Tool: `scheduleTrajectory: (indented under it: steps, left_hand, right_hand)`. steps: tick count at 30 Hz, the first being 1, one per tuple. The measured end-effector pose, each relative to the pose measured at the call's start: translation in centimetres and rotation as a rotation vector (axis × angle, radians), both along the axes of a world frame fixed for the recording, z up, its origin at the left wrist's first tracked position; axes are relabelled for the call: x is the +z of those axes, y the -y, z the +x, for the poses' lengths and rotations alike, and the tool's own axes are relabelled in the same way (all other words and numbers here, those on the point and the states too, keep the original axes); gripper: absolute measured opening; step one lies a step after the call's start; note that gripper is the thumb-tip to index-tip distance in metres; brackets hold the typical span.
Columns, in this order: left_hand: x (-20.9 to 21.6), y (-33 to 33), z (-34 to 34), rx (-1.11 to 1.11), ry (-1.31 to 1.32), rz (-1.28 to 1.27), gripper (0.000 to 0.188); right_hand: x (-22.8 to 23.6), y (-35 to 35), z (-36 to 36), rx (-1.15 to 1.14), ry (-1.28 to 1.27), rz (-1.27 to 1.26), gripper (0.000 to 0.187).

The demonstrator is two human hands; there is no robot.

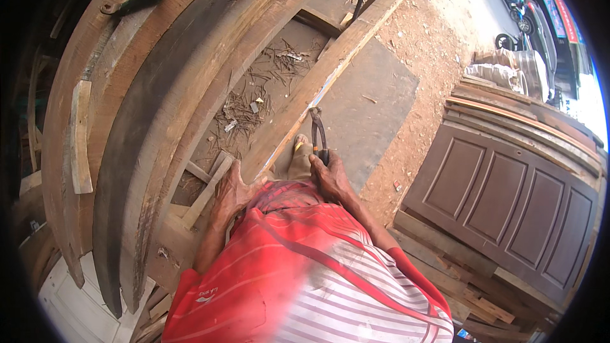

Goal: The person uses a hammer to repeatedly strike a long wooden plank resting on a curved wooden frame. They adjust the plank's position and continue hammering along its length. Another person walks by in the background.

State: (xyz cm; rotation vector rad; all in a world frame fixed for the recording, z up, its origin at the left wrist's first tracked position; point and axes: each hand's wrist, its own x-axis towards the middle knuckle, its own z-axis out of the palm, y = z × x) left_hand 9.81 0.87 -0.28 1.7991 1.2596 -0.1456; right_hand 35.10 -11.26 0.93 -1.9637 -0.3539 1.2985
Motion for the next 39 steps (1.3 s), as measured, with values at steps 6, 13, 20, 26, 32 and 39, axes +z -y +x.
scheduleTrajectory:
  steps: [6, 13, 20, 26, 32, 39]
  left_hand:
    - [-0.7, 2.5, 1.8, -0.005, -0.182, 0.201, 0.076]
    - [-1.2, 4.4, 2.7, 0.084, -0.251, 0.355, 0.074]
    - [0.7, 3.8, 3.5, 0.145, -0.286, 0.184, 0.095]
    - [0.3, 3.9, 3.5, 0.247, -0.191, 0.155, 0.099]
    - [-0.3, 4.1, 3.3, 0.273, -0.197, 0.155, 0.092]
    - [-0.8, 4.1, 3.0, 0.264, -0.165, 0.166, 0.087]
  right_hand:
    - [-1.0, 2.1, 3.2, 0.025, -0.064, -0.01, 0.026]
    - [-1.9, 4.1, 8.2, 0.118, -0.001, 0.039, 0.03]
    - [-1.9, 4.2, 13.3, 0.156, -0.012, 0.13, 0.033]
    - [-2.0, 4.5, 16.3, 0.164, 0.002, 0.155, 0.034]
    - [-2.1, 2.5, 16.7, 0.218, 0.073, 0.201, 0.034]
    - [-2.8, -2.8, 17.0, 0.32, 0.168, 0.22, 0.041]
